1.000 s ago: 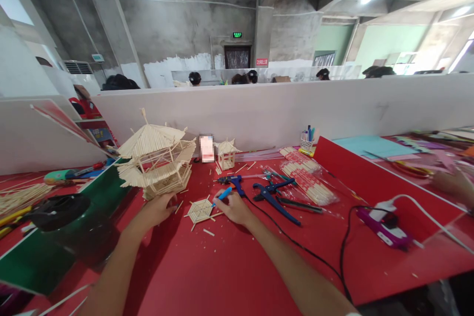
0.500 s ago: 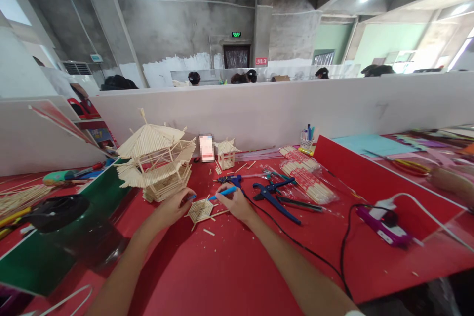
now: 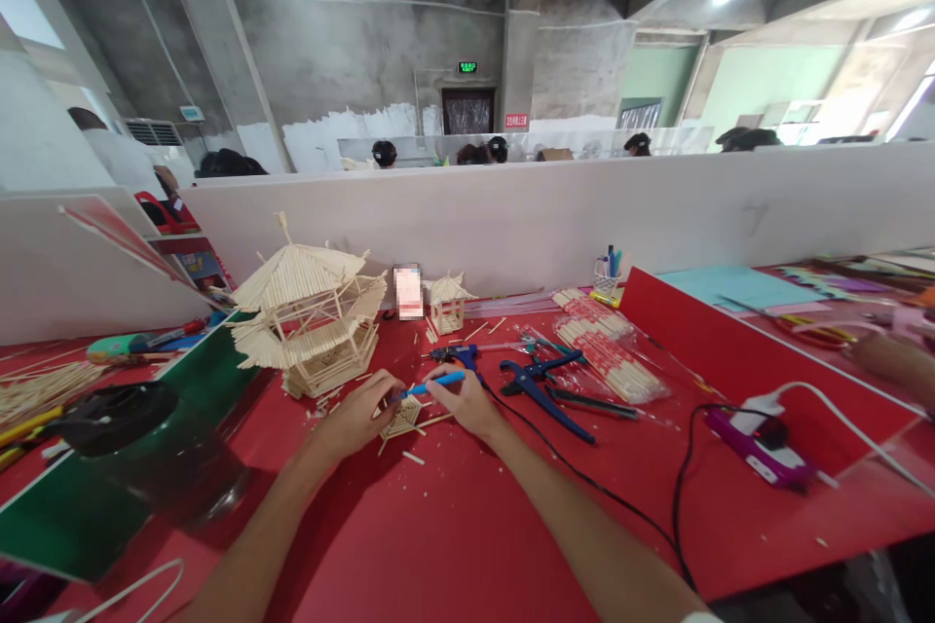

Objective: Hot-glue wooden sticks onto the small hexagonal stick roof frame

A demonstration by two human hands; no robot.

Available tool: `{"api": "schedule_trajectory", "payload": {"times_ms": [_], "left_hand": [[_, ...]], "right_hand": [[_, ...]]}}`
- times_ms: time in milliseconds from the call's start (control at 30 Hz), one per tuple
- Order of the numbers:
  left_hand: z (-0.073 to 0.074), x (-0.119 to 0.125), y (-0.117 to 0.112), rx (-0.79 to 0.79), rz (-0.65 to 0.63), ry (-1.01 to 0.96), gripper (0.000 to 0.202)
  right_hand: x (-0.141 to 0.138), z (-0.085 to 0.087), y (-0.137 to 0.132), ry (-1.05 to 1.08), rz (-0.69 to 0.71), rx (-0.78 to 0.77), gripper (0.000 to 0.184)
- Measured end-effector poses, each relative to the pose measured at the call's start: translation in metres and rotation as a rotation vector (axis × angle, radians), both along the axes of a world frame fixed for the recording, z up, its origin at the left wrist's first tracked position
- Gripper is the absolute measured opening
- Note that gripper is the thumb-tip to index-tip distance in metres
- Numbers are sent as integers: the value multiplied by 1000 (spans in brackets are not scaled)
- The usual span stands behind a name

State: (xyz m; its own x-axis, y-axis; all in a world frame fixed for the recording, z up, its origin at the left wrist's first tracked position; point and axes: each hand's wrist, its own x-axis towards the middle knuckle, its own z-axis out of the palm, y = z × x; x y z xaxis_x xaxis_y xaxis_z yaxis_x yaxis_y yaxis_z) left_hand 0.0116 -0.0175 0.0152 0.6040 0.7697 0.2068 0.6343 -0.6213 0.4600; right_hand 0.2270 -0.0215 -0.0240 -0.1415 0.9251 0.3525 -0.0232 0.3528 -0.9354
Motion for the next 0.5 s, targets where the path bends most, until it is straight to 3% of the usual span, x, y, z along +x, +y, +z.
{"api": "schedule_trajectory", "payload": {"times_ms": [300, 500], "left_hand": [[-2, 3, -2, 24, -9, 5, 24], [-4, 11, -7, -10, -7, -138, 27]], "right_hand": [[0, -1, -1, -43, 22, 3, 28], [-1, -1, -3, -15, 58, 27, 31]]}}
